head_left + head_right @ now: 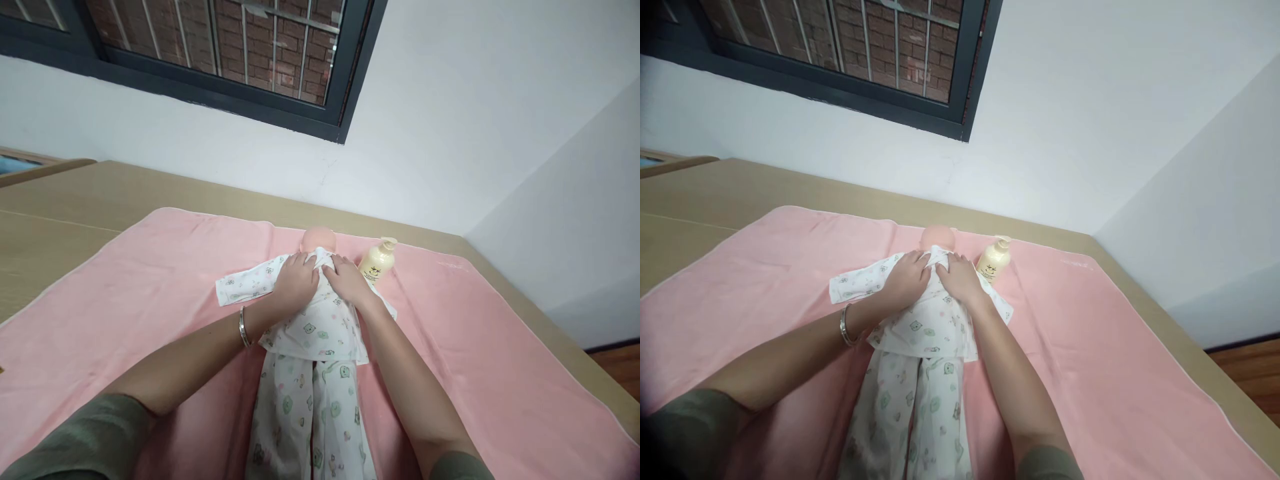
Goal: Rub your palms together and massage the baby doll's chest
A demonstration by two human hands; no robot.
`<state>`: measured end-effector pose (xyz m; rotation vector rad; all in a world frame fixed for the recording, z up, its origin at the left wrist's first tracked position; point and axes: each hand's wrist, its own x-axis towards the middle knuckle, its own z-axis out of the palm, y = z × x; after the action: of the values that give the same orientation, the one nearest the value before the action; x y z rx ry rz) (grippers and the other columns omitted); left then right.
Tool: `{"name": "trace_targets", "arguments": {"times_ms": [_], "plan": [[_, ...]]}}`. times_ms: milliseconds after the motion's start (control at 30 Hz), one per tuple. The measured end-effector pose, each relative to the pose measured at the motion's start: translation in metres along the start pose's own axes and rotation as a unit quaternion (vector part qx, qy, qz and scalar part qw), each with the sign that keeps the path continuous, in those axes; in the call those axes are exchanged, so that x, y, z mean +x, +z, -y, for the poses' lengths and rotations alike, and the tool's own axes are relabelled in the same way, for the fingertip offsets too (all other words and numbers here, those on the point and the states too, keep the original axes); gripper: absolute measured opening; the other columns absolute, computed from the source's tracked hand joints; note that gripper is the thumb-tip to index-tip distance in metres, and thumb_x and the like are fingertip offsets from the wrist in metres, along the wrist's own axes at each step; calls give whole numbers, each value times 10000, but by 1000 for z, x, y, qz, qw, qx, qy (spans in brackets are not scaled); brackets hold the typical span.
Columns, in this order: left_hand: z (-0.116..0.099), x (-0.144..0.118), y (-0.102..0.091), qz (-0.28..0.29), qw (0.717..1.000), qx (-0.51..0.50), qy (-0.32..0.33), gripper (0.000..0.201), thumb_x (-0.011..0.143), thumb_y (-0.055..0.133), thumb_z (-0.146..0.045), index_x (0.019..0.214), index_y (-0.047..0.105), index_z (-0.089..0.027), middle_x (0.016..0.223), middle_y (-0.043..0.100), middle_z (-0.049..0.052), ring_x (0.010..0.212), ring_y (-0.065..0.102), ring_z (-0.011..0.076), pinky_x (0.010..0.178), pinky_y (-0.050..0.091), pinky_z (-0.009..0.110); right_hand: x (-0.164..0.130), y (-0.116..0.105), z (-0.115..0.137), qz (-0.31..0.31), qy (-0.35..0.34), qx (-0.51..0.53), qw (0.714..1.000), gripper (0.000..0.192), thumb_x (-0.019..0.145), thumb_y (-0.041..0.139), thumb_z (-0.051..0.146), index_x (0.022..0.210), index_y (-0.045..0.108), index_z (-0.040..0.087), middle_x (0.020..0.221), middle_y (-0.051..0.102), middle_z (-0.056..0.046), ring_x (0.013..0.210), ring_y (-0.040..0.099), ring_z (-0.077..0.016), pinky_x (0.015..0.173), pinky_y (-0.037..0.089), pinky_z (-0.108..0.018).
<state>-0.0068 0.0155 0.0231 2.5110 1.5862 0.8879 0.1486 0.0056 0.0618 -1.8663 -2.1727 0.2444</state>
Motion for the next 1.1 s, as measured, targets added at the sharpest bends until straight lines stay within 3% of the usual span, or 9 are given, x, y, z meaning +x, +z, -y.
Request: {"name": "trace_targets", "arguments": {"times_ms": [133,233,433,567,767,900,1100], "plan": [[9,11,-6,53,997,-33,-49,334,947,427,-275,1148,659,-143,1174,714,147,1124,641,301,999,486,431,-13,10,24,-23,31,-92,995,458,1040,319,304,1319,563,35,1372,597,-259,1288,519,-353,1096,340,-461],[15,16,-8,73,994,-37,-68,333,949,427,-310,1125,656,-145,1138,728,138,1091,660,298,978,491,418,-20,10,35,-13,20,-102,995,447,1041,325,304,1301,563,28,1352,602,-270,1276,523,-356,1086,351,-451],[-2,-1,-3,31,998,51,-11,410,981,390,-288,1269,589,-75,1255,666,211,1213,593,352,1036,445,478,-4,0,9,-11,-6,-20,1000,359,1048,344,332,1168,623,139,1218,691,-154,1133,606,-269,971,411,-348],[-11,-11,-4,9,997,73,12,425,992,360,-263,1306,565,-63,1316,625,238,1283,541,370,1049,432,496,6,3,-2,-28,3,-14,1000,345,1048,363,341,1153,626,143,1186,705,-131,1104,620,-248,947,413,-326],[9,11,-10,95,995,-6,-23,366,977,372,-277,1208,618,-136,1197,688,157,1157,621,300,1013,466,427,-15,6,28,-48,30,-124,991,406,1067,323,318,1198,630,86,1203,698,-198,1140,629,-291,991,401,-372],[15,18,-8,105,993,-22,-40,374,977,373,-284,1220,614,-135,1222,684,154,1186,613,292,1029,456,420,-28,6,43,-61,41,-180,981,429,1061,325,304,1218,617,33,1166,698,-243,1139,640,-324,1021,394,-413],[-4,-4,-6,52,998,33,-6,424,974,395,-263,1305,563,-58,1306,625,231,1281,543,352,1073,424,489,-6,2,13,-29,1,-63,998,366,1041,374,323,1190,634,113,1266,677,-176,1213,588,-268,1021,401,-346]]}}
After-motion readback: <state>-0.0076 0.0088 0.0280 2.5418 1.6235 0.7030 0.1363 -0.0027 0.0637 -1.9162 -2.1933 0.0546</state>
